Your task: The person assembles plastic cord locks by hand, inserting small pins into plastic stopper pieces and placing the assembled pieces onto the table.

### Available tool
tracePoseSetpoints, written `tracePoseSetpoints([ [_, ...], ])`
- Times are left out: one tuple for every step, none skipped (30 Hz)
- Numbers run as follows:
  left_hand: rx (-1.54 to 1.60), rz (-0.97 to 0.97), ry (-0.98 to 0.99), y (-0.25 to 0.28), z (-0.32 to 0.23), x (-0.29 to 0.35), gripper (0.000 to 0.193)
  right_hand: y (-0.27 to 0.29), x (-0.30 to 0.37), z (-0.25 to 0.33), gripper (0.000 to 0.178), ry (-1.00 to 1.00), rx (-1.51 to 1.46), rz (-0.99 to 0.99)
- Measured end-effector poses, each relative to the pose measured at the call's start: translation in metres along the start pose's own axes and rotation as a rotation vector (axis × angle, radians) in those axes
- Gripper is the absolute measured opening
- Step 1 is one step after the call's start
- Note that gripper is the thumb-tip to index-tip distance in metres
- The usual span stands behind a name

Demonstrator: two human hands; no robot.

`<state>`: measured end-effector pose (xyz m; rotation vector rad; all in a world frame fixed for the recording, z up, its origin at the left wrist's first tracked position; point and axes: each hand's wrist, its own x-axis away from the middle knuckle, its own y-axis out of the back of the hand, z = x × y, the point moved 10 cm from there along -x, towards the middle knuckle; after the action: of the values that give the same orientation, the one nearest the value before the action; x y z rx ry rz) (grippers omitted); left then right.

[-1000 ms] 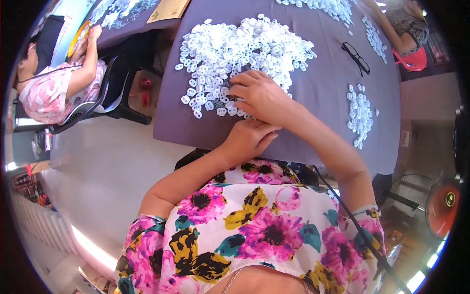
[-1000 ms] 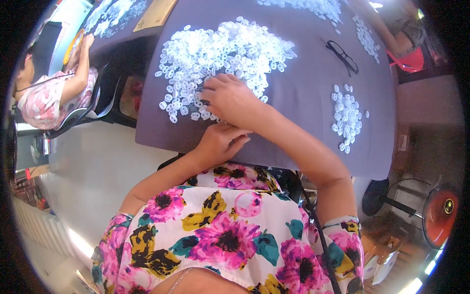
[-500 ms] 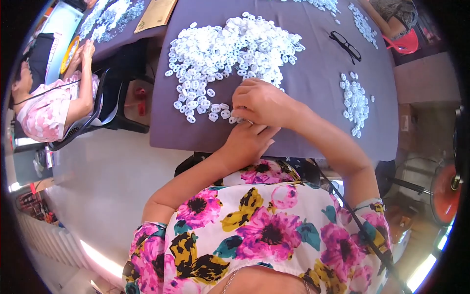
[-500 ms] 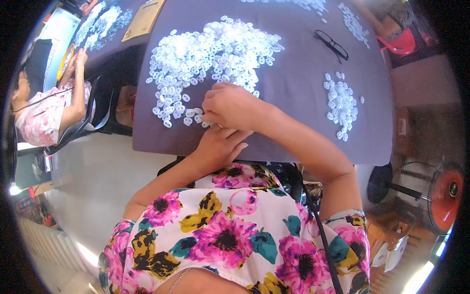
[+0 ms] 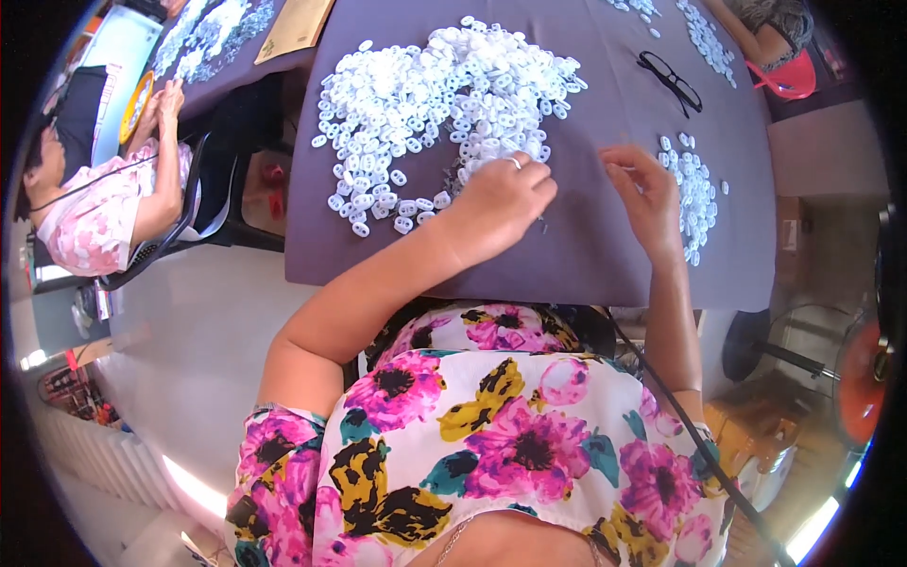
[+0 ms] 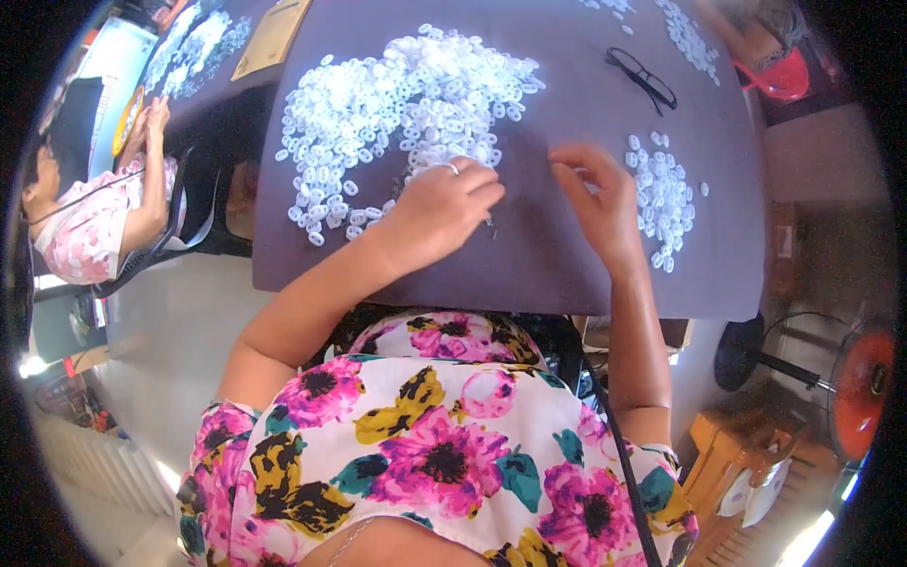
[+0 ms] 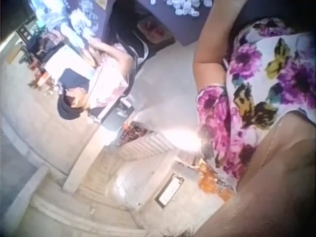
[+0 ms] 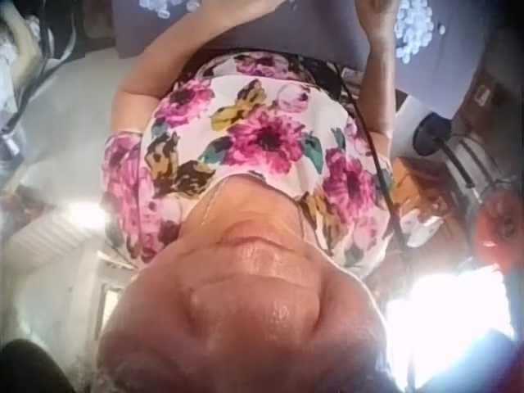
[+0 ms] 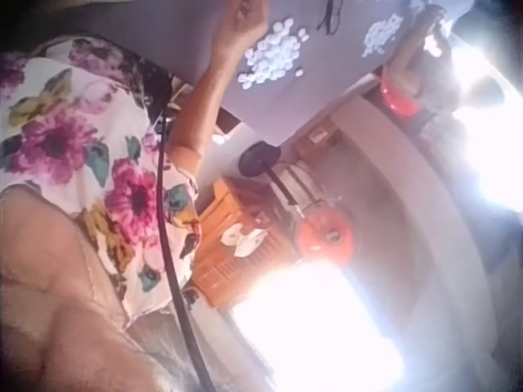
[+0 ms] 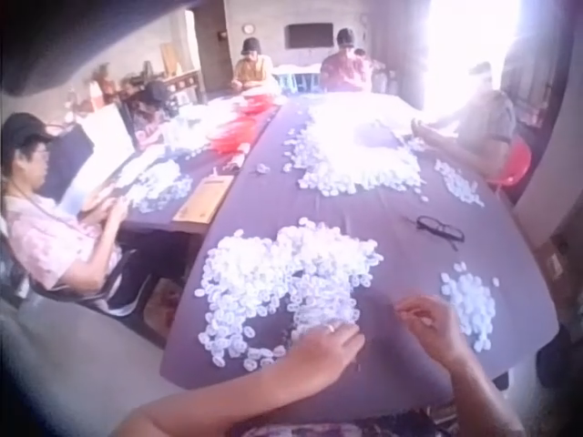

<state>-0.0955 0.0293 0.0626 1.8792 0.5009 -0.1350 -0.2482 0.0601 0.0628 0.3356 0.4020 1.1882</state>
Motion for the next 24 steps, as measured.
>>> tracePoseSetpoints([
  [-0.008,-0.04,0.02,0.005,0.007,0.001,0.026,0.0,0.002,-0.002,0.014,-0.013,0.026,0.012],
  [-0.001,-0.037,0.054,0.008,0.014,0.002,0.026,0.003,0.004,-0.002,0.014,-0.025,0.02,0.008],
  [0.015,-0.024,0.106,0.012,0.024,0.005,0.026,0.002,0.005,-0.006,0.014,-0.077,0.037,0.022],
  [0.03,-0.011,0.159,0.015,0.034,0.008,0.025,0.002,0.007,-0.011,0.014,-0.128,0.053,0.038],
  [0.046,-0.068,0.192,0.024,0.041,0.012,0.024,0.0,0.007,-0.011,0.014,-0.14,0.041,0.036],
  [0.031,-0.092,0.226,0.03,0.045,0.018,0.024,-0.002,0.006,-0.009,0.014,-0.122,0.053,0.039],
  [0.015,-0.116,0.26,0.036,0.049,0.024,0.024,-0.007,0.006,-0.008,0.014,-0.104,0.066,0.043],
  [0.065,-0.133,0.3,0.037,0.054,0.029,0.024,-0.011,0.007,-0.011,0.014,-0.113,0.059,0.037],
  [0.066,-0.123,0.295,0.037,0.053,0.033,0.024,-0.019,0.008,-0.008,0.013,-0.06,0.039,0.051],
  [0.116,-0.149,0.318,0.04,0.054,0.038,0.023,-0.026,0.01,-0.003,0.011,-0.006,0.02,0.063],
  [0.162,-0.179,0.347,0.042,0.054,0.043,0.022,-0.031,0.011,0.0,0.011,-0.009,0.014,0.063],
  [0.162,-0.174,0.348,0.042,0.052,0.043,0.022,-0.043,0.013,0.008,0.009,0.028,0.07,0.124],
  [0.162,-0.186,0.34,0.044,0.049,0.041,0.022,-0.054,0.016,0.015,0.008,0.064,0.128,0.185],
  [0.164,-0.197,0.334,0.047,0.045,0.04,0.022,-0.061,0.022,0.025,0.01,0.147,0.167,0.198],
  [0.167,-0.193,0.333,0.046,0.043,0.036,0.022,-0.063,0.026,0.027,0.01,0.142,0.166,0.197],
  [0.162,-0.164,0.296,0.041,0.038,0.027,0.022,-0.069,0.032,0.032,0.011,0.172,0.235,0.239],
  [0.155,-0.138,0.262,0.037,0.034,0.018,0.023,-0.075,0.038,0.037,0.013,0.205,0.303,0.284],
  [0.108,-0.131,0.18,0.035,0.027,0.009,0.024,-0.076,0.041,0.036,0.013,0.203,0.303,0.284],
  [0.11,-0.13,0.179,0.031,0.026,0.004,0.024,-0.077,0.046,0.038,0.014,0.246,0.33,0.272],
  [0.063,-0.079,0.153,0.021,0.024,-0.003,0.023,-0.078,0.049,0.041,0.015,0.291,0.36,0.257],
  [0.015,-0.028,0.126,0.012,0.023,-0.009,0.022,-0.077,0.05,0.04,0.015,0.291,0.364,0.252],
  [-0.009,-0.023,0.114,0.003,0.026,-0.01,0.017,-0.074,0.051,0.04,0.015,0.283,0.352,0.226],
  [-0.008,-0.023,0.104,0.0,0.027,-0.012,0.017,-0.071,0.052,0.038,0.014,0.271,0.34,0.197],
  [-0.026,0.01,0.115,-0.004,0.03,-0.012,0.015,-0.07,0.053,0.037,0.014,0.27,0.344,0.189],
])
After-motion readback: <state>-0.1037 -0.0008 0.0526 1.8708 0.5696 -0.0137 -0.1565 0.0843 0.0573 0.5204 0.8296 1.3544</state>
